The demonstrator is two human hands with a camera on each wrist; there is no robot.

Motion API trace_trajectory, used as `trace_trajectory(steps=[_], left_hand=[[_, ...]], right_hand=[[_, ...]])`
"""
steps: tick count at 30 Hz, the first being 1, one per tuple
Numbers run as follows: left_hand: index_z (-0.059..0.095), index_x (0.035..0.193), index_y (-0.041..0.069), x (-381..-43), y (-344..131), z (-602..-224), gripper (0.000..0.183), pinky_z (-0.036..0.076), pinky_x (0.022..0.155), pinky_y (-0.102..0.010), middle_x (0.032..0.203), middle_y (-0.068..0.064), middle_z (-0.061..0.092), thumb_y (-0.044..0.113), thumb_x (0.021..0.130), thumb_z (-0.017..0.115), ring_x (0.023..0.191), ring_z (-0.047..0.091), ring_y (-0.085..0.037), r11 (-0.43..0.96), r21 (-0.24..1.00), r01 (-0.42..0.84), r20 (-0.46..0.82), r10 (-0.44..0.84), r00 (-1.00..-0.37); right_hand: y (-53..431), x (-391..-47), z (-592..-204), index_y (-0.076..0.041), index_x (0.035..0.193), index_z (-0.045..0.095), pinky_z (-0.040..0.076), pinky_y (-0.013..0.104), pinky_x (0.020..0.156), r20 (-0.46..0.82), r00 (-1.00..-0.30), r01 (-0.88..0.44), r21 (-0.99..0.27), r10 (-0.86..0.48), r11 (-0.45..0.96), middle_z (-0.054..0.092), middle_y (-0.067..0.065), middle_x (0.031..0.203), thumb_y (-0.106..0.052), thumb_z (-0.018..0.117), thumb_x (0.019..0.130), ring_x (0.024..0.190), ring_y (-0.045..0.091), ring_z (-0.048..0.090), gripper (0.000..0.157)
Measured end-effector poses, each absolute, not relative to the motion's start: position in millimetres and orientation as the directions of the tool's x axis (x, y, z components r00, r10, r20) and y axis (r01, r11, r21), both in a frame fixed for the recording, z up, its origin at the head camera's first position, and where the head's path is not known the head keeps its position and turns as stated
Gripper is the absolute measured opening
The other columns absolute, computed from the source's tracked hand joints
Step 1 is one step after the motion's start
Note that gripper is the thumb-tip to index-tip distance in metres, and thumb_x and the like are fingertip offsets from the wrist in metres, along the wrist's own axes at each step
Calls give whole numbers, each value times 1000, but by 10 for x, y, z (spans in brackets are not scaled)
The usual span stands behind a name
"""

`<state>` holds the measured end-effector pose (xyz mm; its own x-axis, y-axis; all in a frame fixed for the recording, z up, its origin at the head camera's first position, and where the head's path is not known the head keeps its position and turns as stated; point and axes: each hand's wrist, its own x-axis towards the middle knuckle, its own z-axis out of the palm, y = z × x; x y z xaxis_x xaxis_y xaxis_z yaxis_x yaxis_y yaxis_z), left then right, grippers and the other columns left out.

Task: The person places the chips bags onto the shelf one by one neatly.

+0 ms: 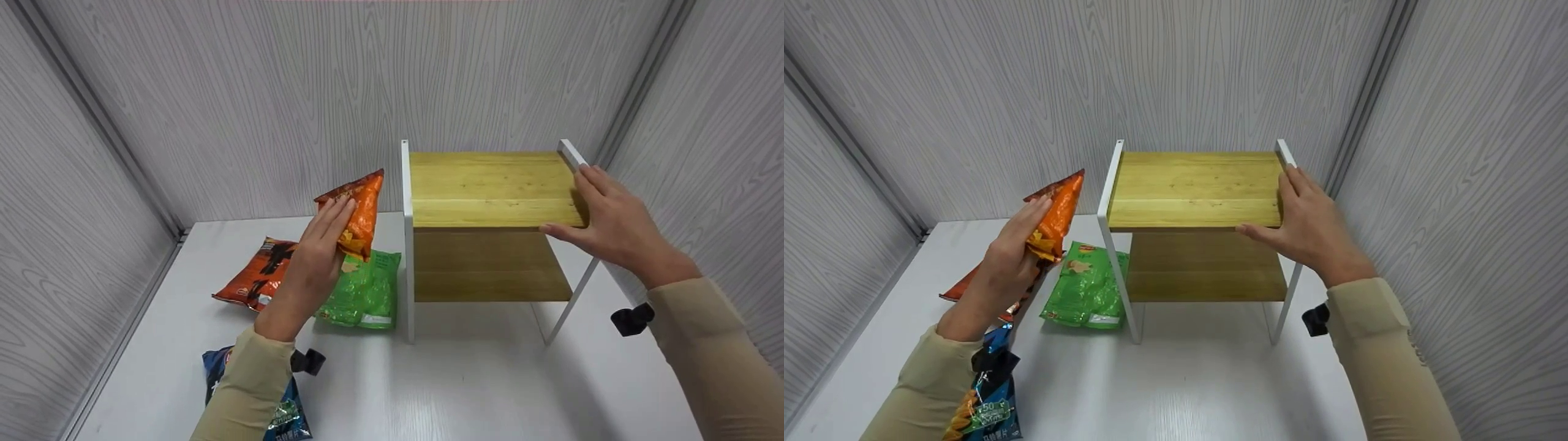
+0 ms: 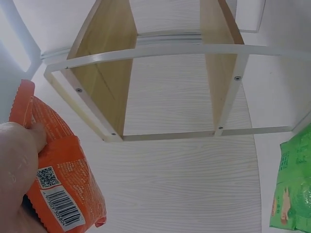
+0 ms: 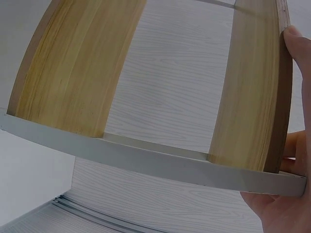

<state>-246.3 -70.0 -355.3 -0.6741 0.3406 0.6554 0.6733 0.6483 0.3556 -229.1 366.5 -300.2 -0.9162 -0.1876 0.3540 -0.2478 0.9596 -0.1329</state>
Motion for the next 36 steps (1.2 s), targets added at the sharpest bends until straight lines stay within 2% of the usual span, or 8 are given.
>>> trace_trajectory(steps=[9, 20, 30, 36], left_hand=[[42, 150, 7, -2503, -487, -3267, 54, 32, 120, -46, 154, -13, 44, 1, 98, 55, 146, 36, -33, 640, 293, 710, 687, 376, -622], [45, 149, 8, -2535, -263, -2952, 51, 33, 120, -47, 151, -13, 48, 10, 99, 57, 144, 40, -32, 660, 159, 734, 723, 428, -542], [44, 149, 10, -2531, 65, -2697, 53, 31, 121, -45, 152, -11, 47, 9, 99, 58, 144, 40, -31, 627, 81, 775, 717, 503, -482], [44, 150, 12, -2530, 250, -2636, 57, 31, 121, -44, 152, -10, 48, 9, 97, 62, 144, 41, -30, 625, 32, 780, 689, 552, -470]], right_hand=[[3676, -2291, -3005, 3, 153, 29, 29, 65, 114, 352, -918, -243, -130, -184, 961, 29, 25, 159, -62, 66, 84, 148, 42, 25, 101], [3661, -2273, -3004, 1, 154, 28, 30, 66, 113, 358, -917, -237, -137, -175, 962, 29, 24, 159, -62, 67, 83, 147, 43, 27, 102], [3639, -2289, -3033, 1, 154, 28, 30, 65, 113, 361, -917, -232, -139, -169, 963, 28, 24, 160, -62, 66, 84, 147, 43, 27, 102], [3603, -2319, -3063, 1, 155, 27, 30, 66, 113, 356, -920, -227, -146, -163, 963, 28, 23, 160, -63, 65, 84, 147, 43, 27, 102]])
